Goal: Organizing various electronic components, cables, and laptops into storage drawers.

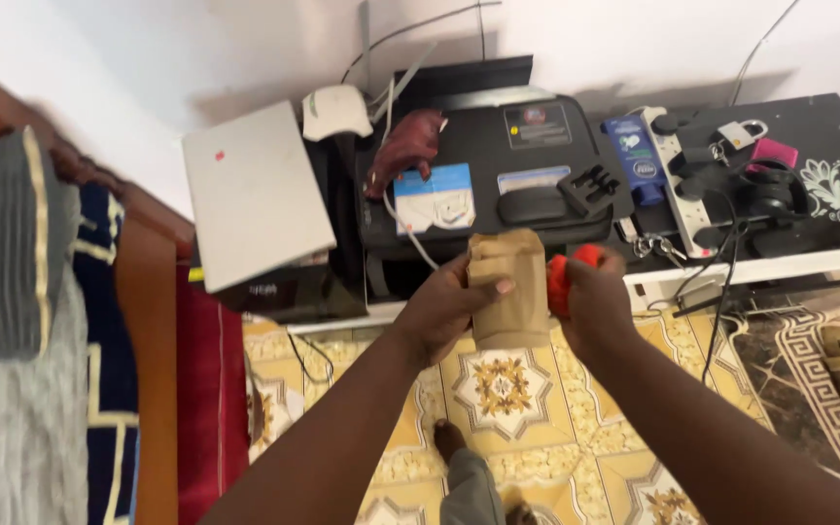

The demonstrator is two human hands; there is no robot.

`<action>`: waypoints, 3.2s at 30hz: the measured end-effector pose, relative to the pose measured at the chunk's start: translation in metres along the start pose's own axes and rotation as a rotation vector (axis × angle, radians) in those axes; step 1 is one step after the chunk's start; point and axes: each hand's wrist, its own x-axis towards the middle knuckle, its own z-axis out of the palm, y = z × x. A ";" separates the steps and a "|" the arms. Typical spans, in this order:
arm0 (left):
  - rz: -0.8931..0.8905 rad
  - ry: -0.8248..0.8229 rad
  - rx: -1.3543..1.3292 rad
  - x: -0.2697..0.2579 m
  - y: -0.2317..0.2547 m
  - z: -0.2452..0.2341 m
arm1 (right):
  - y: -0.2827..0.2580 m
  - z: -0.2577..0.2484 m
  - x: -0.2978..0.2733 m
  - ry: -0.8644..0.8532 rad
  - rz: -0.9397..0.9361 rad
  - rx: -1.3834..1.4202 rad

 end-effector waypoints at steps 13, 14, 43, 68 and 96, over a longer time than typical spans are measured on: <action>0.119 0.087 -0.175 0.000 -0.051 0.036 | -0.017 -0.037 -0.068 -0.135 -0.014 -0.539; 0.090 0.109 -0.133 0.004 -0.049 0.037 | -0.021 -0.033 -0.069 -0.166 -0.101 -0.685; 0.073 0.096 -0.023 0.156 0.004 0.022 | -0.064 -0.063 0.184 0.242 -0.171 -0.963; 0.073 0.193 -0.137 0.161 -0.006 0.044 | -0.090 -0.070 0.198 -0.512 -0.328 -0.819; 0.077 0.062 -0.224 0.144 -0.012 0.040 | -0.057 -0.056 0.043 -0.340 0.081 0.060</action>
